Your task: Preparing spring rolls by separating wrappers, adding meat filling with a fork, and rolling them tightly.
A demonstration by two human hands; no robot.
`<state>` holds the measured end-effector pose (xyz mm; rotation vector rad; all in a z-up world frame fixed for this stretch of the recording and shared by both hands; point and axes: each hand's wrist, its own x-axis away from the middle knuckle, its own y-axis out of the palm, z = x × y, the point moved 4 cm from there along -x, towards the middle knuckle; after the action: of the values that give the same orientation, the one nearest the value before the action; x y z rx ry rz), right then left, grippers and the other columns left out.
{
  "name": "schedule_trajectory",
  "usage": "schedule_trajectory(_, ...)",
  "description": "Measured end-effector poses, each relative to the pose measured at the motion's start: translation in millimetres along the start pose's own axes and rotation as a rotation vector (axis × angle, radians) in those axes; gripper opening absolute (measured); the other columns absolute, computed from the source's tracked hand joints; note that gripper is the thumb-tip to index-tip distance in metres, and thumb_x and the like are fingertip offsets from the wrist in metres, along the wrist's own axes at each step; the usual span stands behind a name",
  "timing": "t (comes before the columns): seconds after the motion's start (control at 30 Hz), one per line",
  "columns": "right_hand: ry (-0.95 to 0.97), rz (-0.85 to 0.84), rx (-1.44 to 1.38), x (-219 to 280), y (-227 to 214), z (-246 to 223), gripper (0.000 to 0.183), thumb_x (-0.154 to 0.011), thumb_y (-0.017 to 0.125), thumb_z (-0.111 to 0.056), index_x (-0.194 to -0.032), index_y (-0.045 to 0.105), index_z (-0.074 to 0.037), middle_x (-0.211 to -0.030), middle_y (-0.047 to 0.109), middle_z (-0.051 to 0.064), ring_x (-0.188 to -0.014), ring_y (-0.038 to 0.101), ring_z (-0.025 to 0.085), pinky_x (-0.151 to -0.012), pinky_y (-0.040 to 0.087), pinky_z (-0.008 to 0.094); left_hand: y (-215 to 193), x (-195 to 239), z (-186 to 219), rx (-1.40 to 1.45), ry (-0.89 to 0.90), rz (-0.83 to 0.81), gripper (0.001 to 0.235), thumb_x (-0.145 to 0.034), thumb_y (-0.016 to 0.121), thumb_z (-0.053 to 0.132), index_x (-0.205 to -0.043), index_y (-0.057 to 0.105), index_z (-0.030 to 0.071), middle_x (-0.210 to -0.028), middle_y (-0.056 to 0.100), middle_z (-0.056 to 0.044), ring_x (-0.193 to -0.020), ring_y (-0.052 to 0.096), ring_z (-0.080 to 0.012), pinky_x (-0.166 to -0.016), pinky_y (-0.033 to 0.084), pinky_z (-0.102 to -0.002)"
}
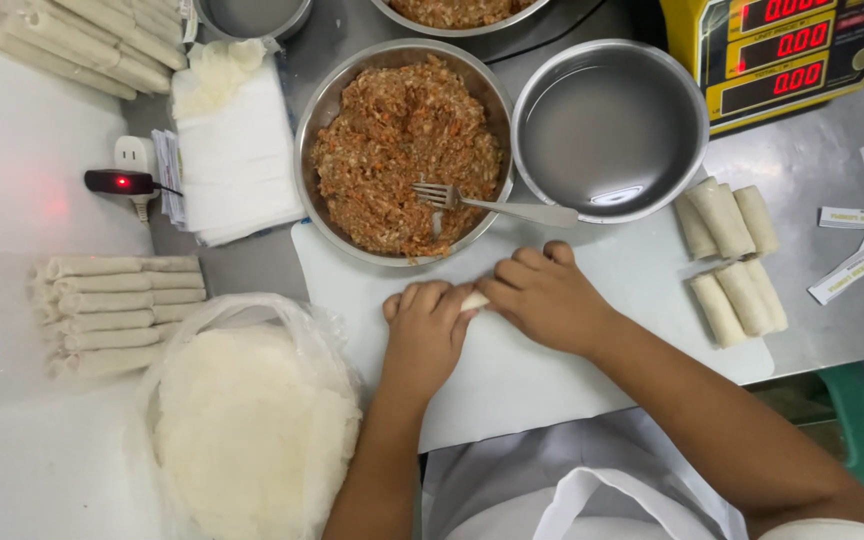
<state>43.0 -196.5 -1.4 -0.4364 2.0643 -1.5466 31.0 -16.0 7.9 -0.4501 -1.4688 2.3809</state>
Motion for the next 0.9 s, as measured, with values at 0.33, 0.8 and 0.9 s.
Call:
schedule_trajectory(0.33,-0.270,0.076,0.019,110.0,-29.5,-66.2,0.022,-0.095,0.053,-0.023,-0.113,0.065,-0.022,-0.091,0.058,-0.004,-0.086,0.057,0.021,-0.077,0.039,0.043,-10.1,108.6,72.6,0.010,0.185,-0.025,0.030,-0.104,0.054,0.033,-0.125,0.066,0.015,-0.103,0.063,-0.002,-0.089,0.059,-0.0255,-0.082,0.036,-0.043)
schedule_trajectory(0.8,0.851,0.215,0.248,272.7,-78.1,117.5,0.043,-0.105,0.078,-0.034,-0.136,0.078,-0.004,-0.113,0.068,0.008,-0.122,0.061,0.036,-0.093,0.034,0.052,-28.9,79.1,81.6,-0.012,0.209,0.180,0.020,-0.101,0.062,0.028,-0.116,0.070,0.018,-0.109,0.067,0.000,-0.096,0.065,-0.0191,-0.084,0.035,-0.040)
schedule_trajectory(0.9,0.823,0.004,0.473,253.8,-73.4,108.6,0.059,-0.096,0.065,-0.063,-0.137,0.074,-0.023,-0.124,0.073,0.001,-0.125,0.068,0.024,-0.098,0.034,0.046,-8.5,84.7,71.7,-0.092,0.170,0.105,0.025,-0.098,0.064,0.029,-0.120,0.070,0.021,-0.113,0.066,0.002,-0.100,0.062,-0.0202,-0.088,0.035,-0.043)
